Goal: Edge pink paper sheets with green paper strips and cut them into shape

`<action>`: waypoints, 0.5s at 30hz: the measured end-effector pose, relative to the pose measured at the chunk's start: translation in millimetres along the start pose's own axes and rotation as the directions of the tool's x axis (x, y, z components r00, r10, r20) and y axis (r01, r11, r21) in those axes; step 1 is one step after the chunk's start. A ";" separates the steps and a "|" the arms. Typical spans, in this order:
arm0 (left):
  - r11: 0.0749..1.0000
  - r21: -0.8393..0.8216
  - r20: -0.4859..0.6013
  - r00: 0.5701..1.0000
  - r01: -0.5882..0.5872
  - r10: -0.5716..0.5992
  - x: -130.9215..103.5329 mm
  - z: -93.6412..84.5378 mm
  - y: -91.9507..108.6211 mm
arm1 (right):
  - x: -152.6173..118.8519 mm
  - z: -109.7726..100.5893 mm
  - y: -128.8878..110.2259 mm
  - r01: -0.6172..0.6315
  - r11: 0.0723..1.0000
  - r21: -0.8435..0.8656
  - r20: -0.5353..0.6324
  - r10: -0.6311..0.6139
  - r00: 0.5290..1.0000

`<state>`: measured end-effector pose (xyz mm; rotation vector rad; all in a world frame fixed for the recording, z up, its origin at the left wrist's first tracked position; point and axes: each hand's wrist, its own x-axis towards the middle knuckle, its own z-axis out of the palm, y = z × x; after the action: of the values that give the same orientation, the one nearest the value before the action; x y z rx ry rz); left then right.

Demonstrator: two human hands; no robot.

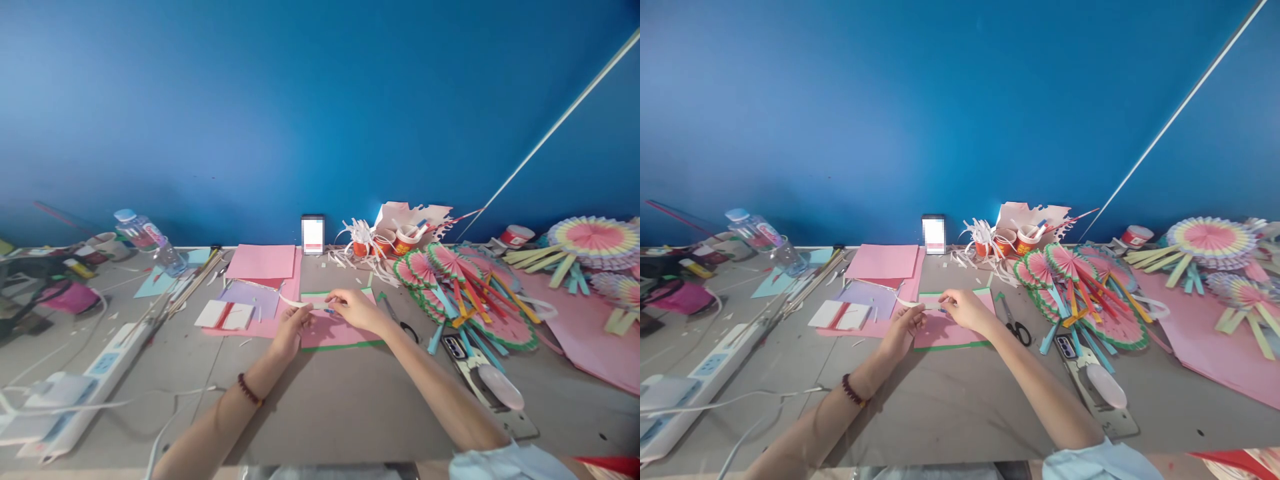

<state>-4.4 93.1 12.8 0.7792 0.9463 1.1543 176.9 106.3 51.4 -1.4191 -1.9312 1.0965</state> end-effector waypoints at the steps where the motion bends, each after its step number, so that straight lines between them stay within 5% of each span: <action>1: 1.000 -0.006 0.003 1.000 0.001 -0.001 -0.3 0.2 0.3 | 0.2 -0.5 0.5 -0.002 1.000 0.002 0.009 0.002 1.000; 15: 0.992 -0.022 0.044 0.991 -0.127 0.127 1.8 -4.2 -8.7 | 0.5 1.1 -1.7 0.032 0.998 0.058 -0.004 -0.032 0.999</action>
<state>-4.6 92.8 3.1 0.8567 0.8566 1.2492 175.0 106.2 52.1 -1.3538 -1.8971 1.1259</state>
